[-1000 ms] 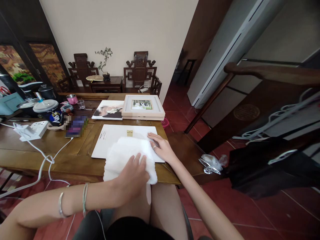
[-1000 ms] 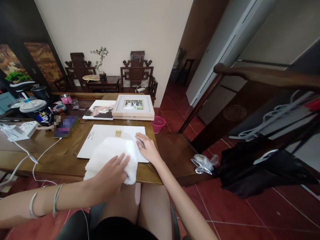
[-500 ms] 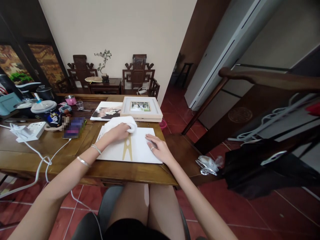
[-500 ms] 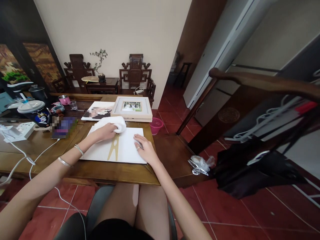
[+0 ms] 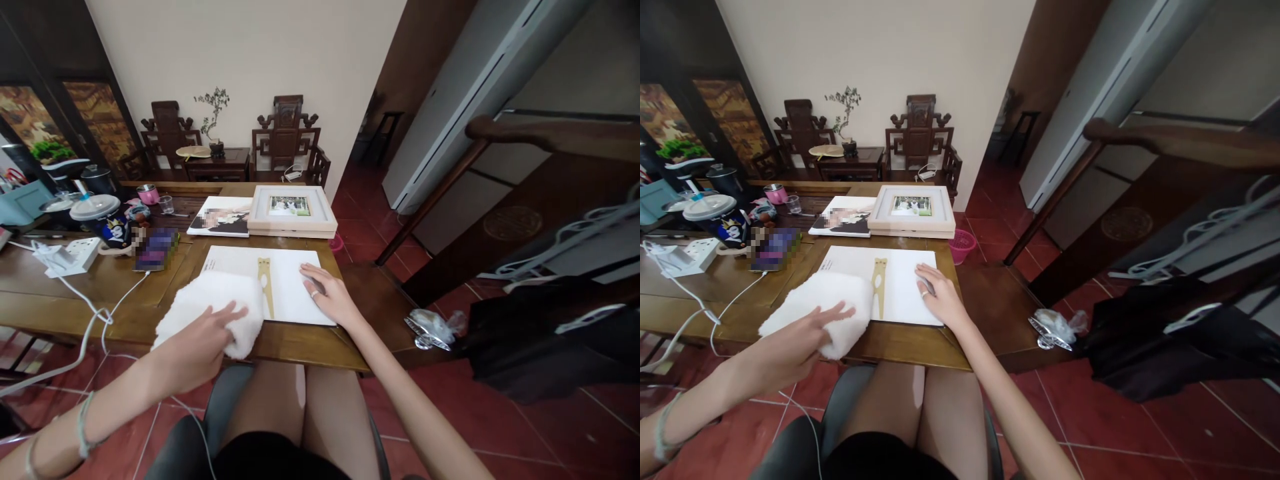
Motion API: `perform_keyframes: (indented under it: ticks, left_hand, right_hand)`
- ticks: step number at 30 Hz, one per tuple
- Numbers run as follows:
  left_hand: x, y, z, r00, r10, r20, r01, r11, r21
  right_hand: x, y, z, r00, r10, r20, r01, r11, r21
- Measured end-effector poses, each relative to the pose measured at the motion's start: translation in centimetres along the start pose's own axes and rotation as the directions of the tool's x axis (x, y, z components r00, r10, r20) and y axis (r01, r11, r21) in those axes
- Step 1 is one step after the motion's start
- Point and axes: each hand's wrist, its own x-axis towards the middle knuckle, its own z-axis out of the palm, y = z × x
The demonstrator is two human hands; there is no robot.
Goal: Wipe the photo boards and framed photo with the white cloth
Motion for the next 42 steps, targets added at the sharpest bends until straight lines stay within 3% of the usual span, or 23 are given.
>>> perform_keyframes:
  ticks: [3, 11, 15, 20, 27, 30, 35, 42]
  left_hand:
    - [-0.2, -0.1, 0.0, 1.000, -0.006, -0.008, 0.006, 1.000, -0.018]
    - [8.3, -7.0, -0.4, 0.976, -0.009, -0.216, 0.007, 1.000, -0.011]
    - [9.6, -8.8, -0.9, 0.942, -0.056, -0.330, 0.056, 0.998, -0.010]
    - [7.6, -6.8, -0.2, 0.970, -0.120, -0.212, 0.130, 0.991, 0.037]
    - [-0.2, -0.2, 2.0, 0.993, -0.067, -0.093, 0.068, 0.998, 0.006]
    - [-1.0, -0.1, 1.7, 0.996, -0.052, -0.067, 0.050, 0.998, -0.033]
    - [3.3, -3.8, -0.6, 0.997, -0.073, -0.028, 0.072, 0.997, -0.036]
    - [10.0, -9.3, -3.4, 0.975, -0.108, -0.194, 0.103, 0.994, -0.038]
  right_hand:
    - [0.0, -0.1, -0.1, 1.000, 0.000, 0.006, 0.000, 1.000, -0.006]
    - [0.0, -0.3, -0.2, 1.000, 0.007, 0.019, -0.007, 1.000, -0.019]
    - [0.1, -0.2, -0.2, 1.000, 0.009, 0.015, -0.009, 1.000, -0.013]
    - [0.0, -0.2, -0.2, 1.000, 0.004, 0.014, -0.004, 1.000, -0.007]
    - [0.0, -0.2, -0.2, 1.000, 0.010, 0.020, -0.010, 1.000, -0.008]
    - [0.0, -0.3, -0.3, 1.000, 0.011, 0.021, -0.011, 1.000, -0.010]
    - [0.0, -0.4, -0.3, 1.000, 0.015, 0.020, -0.015, 1.000, -0.009]
    - [0.0, -0.3, -0.2, 1.000, 0.019, 0.012, -0.019, 1.000, 0.013]
